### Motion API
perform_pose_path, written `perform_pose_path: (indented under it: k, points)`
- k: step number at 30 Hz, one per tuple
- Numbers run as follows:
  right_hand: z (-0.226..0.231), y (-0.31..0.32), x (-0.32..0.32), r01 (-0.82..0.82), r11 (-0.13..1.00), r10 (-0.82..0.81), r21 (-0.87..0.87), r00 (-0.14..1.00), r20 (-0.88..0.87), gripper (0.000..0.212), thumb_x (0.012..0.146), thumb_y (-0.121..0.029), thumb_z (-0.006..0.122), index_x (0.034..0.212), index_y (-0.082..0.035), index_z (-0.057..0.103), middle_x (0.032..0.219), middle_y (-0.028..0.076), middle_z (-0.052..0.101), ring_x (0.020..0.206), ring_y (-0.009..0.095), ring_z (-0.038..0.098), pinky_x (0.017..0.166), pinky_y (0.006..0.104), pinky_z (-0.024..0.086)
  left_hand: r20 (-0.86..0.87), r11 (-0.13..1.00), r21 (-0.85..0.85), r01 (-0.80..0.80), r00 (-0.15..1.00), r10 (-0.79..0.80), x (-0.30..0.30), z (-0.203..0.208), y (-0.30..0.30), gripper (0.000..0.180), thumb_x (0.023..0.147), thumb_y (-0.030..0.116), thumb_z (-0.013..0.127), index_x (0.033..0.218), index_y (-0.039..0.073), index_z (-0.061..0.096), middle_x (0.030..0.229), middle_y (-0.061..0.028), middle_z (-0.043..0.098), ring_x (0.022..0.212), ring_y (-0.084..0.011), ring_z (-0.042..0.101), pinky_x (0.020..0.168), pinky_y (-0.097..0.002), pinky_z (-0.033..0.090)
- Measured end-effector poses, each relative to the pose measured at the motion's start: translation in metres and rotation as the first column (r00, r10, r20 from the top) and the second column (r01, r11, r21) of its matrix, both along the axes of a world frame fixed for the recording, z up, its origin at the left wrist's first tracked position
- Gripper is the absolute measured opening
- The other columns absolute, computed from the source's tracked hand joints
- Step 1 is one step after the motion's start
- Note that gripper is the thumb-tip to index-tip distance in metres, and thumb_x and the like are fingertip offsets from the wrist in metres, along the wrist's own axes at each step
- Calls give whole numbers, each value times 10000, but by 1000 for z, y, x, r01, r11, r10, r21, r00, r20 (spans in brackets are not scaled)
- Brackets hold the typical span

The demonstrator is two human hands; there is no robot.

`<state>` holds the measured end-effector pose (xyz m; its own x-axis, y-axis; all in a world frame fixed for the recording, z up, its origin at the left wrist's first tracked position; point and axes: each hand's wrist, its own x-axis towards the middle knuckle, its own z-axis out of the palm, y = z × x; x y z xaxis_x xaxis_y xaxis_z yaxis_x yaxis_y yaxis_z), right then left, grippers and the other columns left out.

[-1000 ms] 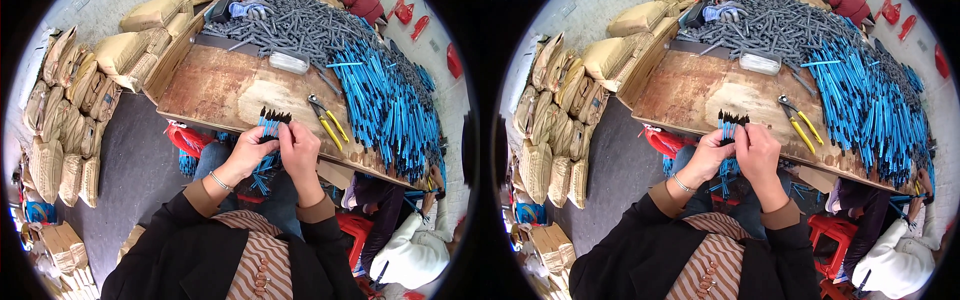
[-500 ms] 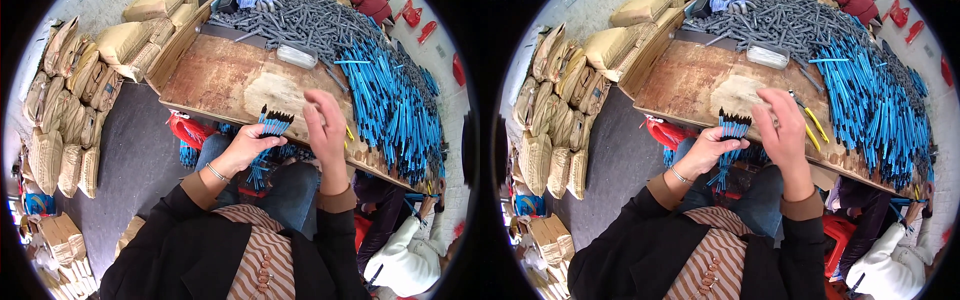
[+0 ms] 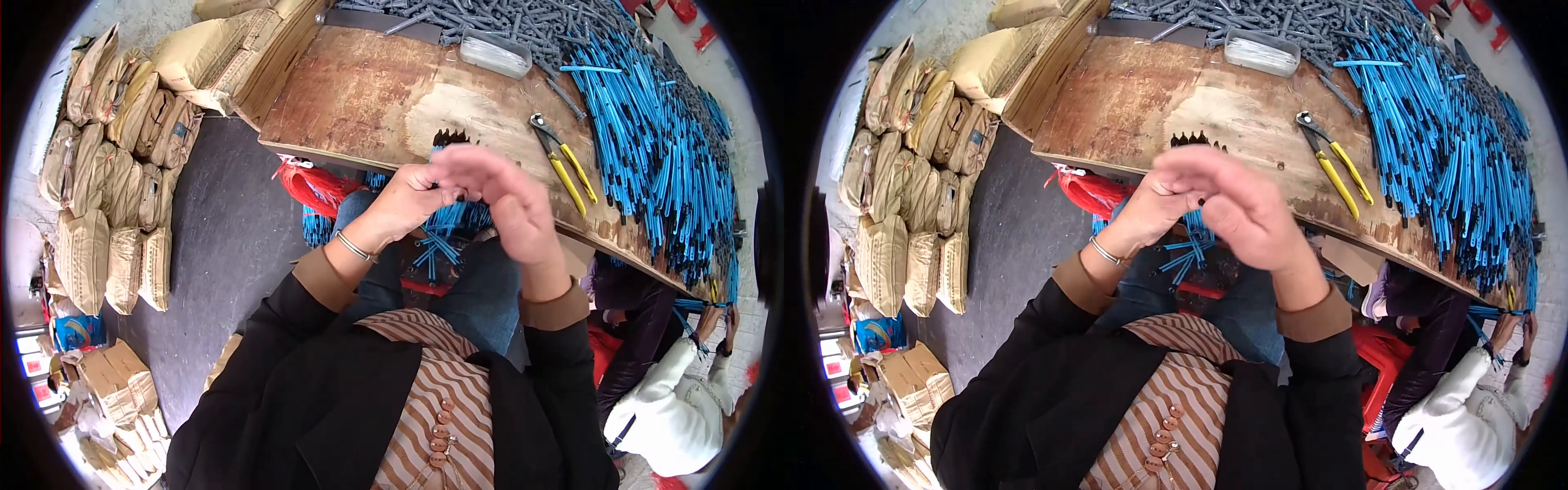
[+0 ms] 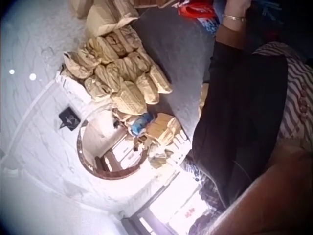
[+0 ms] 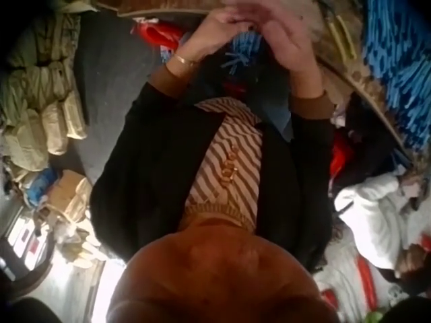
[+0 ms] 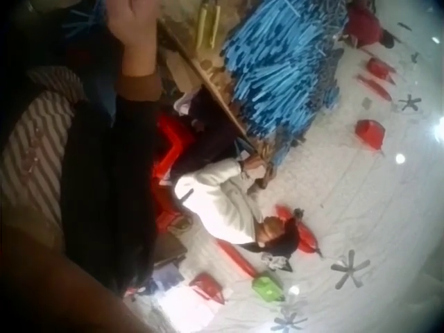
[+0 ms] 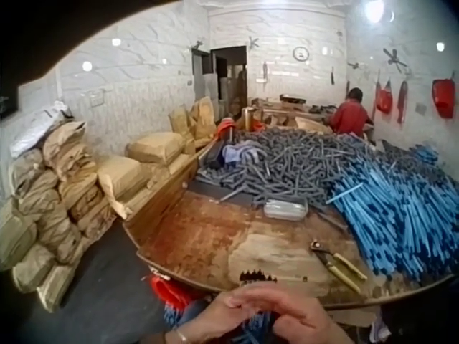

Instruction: The person inserts individual blue wires into a circular electrical connector, then bundles the wires together using pliers and rubber bands.

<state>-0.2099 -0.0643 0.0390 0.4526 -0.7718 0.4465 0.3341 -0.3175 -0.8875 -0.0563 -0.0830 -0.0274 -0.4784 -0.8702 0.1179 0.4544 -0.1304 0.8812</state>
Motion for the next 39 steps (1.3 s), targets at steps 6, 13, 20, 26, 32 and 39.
perform_pose_path:
  k: [6,13,20,26,32,39]
  points:
    - [-17,75,23,-215,946,105,-244,912,-396,385,830,-236,642,1110,8,541,1048,154,589,953,305,584,844,367,457,217,998,-62,29,976,-15,4,5,0,210,863,-18,554,1064,-2,612,973,-72,658,910,-152,627,844,-281,483]
    - [-2,49,3,-14,917,-108,-398,953,-283,383,822,-222,650,1082,45,561,1000,175,610,885,312,606,801,378,479,310,1000,3,3,951,-4,4,7,1,192,878,38,563,1065,10,600,965,-96,663,922,-154,621,839,-303,484]
    - [24,-80,-62,615,752,-640,-236,597,-484,204,851,-105,583,998,33,620,895,85,653,811,117,601,718,238,468,148,990,142,17,988,-39,6,-6,-4,164,881,59,570,1034,8,603,931,-69,660,897,-168,630,811,-303,494]
    - [10,-198,-75,376,639,-767,-671,245,-593,142,807,-124,626,922,-58,676,786,119,661,754,198,644,672,300,503,28,936,341,89,994,-104,11,6,-8,172,889,66,561,1040,6,617,917,-103,669,871,-143,626,785,-261,486]
    - [6,-262,-54,39,841,-515,-540,-251,-820,153,813,-148,563,872,-61,675,887,135,668,814,311,648,702,406,523,129,913,391,111,976,-174,13,16,-18,172,899,78,551,1036,-2,618,902,-102,671,851,-136,631,756,-251,494]
    - [3,-256,-41,-69,751,-637,-657,-341,-692,139,808,-116,516,807,-63,644,824,130,654,824,299,651,677,393,533,97,891,443,96,983,-154,12,13,-21,158,882,90,575,1005,0,615,871,-103,665,846,-163,639,761,-285,512]
